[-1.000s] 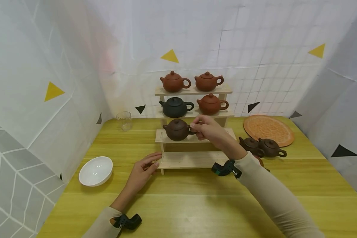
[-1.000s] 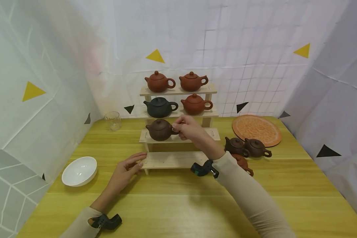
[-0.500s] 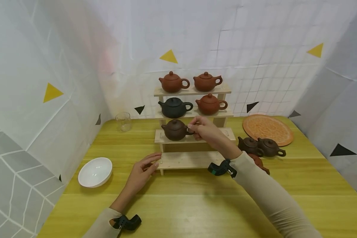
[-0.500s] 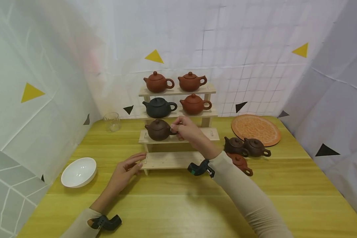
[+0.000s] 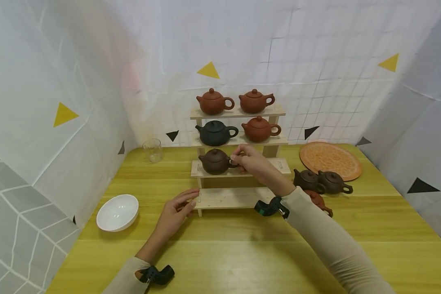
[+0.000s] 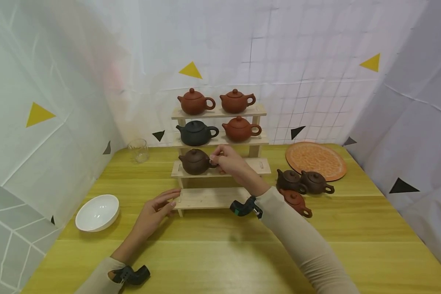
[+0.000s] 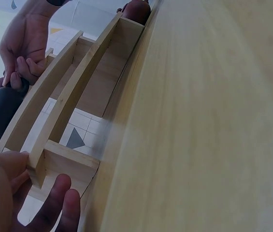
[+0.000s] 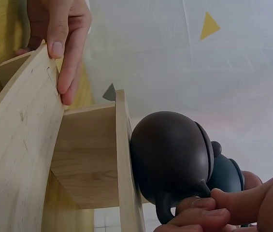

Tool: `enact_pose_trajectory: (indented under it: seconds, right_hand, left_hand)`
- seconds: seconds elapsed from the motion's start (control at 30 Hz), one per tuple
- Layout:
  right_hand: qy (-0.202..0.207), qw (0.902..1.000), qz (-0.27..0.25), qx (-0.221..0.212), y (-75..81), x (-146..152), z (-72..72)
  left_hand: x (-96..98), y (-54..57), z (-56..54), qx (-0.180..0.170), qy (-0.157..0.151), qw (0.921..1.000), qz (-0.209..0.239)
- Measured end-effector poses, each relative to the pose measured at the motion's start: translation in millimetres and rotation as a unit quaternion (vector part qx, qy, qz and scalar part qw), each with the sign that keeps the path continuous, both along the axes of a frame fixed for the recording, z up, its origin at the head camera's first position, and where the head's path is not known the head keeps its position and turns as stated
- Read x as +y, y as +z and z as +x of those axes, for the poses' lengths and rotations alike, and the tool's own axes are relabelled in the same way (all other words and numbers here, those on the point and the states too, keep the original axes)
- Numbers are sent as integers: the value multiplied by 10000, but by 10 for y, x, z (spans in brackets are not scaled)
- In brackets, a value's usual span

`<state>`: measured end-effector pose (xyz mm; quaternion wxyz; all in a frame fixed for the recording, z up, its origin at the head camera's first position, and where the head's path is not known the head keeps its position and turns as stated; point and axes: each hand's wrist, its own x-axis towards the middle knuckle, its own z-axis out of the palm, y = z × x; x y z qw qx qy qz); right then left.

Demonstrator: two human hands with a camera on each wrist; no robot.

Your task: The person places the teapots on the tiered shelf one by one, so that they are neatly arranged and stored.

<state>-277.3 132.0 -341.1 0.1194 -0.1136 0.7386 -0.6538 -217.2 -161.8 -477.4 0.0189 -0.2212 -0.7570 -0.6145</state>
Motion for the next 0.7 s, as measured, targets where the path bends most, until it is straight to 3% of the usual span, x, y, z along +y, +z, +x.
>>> enact_pose_trajectory:
  seconds: [0.5, 0.7]
  right_hand:
    - [-50, 9991, 427, 52, 12, -3, -19]
    - [-101, 9993, 320, 146, -25, 35, -43]
  left_hand:
    - [-7, 9, 2, -74, -4, 10000, 24]
    - [-12, 6, 1, -89, -26, 10000, -8]
